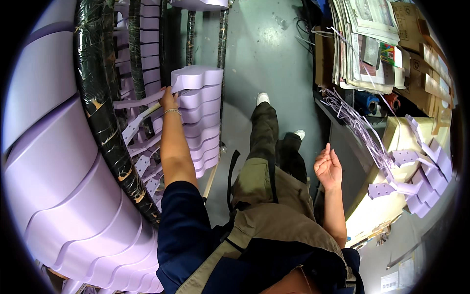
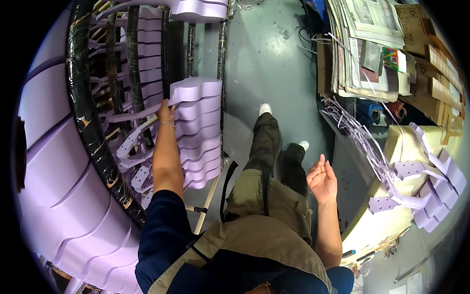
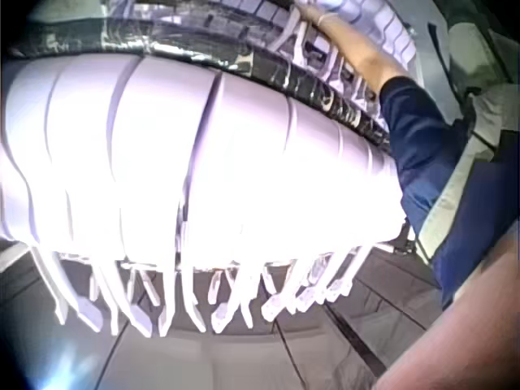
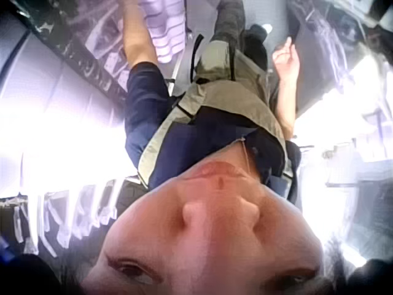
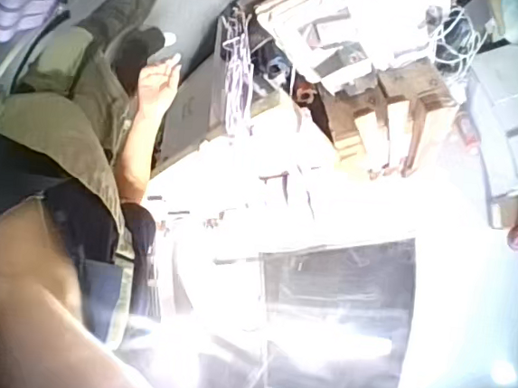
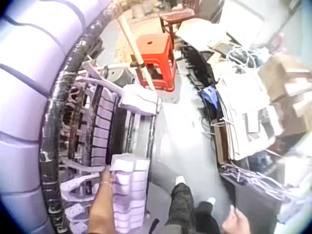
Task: The person repeatedly picks up light purple plastic parts from a rack, scrapes edges with a small tool, and sands edges with a sanding block. They place finished parts onto a nearby table and continue the cycle with new parts.
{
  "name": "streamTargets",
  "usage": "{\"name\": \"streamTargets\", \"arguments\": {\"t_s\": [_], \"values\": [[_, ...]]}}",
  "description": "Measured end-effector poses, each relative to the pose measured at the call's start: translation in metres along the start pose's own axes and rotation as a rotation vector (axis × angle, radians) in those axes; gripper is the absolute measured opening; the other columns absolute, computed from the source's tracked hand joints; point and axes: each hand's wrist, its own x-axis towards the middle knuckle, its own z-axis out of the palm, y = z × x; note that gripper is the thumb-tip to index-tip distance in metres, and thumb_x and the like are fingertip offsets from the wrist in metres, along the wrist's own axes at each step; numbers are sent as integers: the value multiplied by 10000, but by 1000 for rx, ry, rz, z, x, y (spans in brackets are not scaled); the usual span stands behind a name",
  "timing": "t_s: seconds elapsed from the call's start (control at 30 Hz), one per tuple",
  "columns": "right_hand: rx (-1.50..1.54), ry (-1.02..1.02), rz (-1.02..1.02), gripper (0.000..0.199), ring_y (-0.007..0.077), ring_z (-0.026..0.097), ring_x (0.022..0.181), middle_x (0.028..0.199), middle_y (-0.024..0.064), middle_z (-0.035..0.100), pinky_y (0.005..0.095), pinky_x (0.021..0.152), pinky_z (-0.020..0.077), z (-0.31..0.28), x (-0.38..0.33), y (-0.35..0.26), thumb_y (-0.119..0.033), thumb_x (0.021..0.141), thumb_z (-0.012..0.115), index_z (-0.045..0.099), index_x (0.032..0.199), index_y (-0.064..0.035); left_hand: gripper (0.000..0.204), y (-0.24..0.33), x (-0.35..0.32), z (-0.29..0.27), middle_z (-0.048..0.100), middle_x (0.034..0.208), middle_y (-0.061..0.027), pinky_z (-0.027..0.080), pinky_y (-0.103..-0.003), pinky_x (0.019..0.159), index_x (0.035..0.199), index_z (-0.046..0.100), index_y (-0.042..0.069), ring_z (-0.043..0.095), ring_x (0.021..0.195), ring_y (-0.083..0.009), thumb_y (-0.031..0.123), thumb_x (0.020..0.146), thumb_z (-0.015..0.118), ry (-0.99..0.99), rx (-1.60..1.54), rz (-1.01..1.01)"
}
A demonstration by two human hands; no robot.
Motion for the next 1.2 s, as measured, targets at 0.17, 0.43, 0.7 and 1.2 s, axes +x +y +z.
{"name": "streamTargets", "arguments": {"t_s": [0.17,0.43,0.7,1.2], "values": [[17,15,9,247,161,560,814,912,35,603,282,735,475,5,7,3,-222,948,453,580,1123,-102,431,6,17,-16,611,919,-192,582,-376,614,1082,432,-83,645,762,-329,235,863,626,190,-140,-168],[21,-53,109,254,166,566,820,938,45,624,289,749,476,2,22,-5,-233,951,457,577,1144,-118,399,34,112,-21,644,751,-171,558,-393,575,899,560,1,657,682,-275,385,932,457,-158,621,70],[-35,55,-91,253,156,589,823,933,27,638,289,747,482,-8,3,-5,-245,953,453,579,1145,-139,433,281,54,255,623,862,-151,482,-345,694,954,561,-78,605,764,-218,316,809,670,107,478,1173],[-3,131,-212,245,163,597,788,900,14,656,287,713,485,-14,-21,22,-252,943,475,614,1104,-131,526,237,-48,318,522,1134,-195,485,-338,860,1164,379,-103,568,977,-247,30,715,619,-294,-357,779]]}}
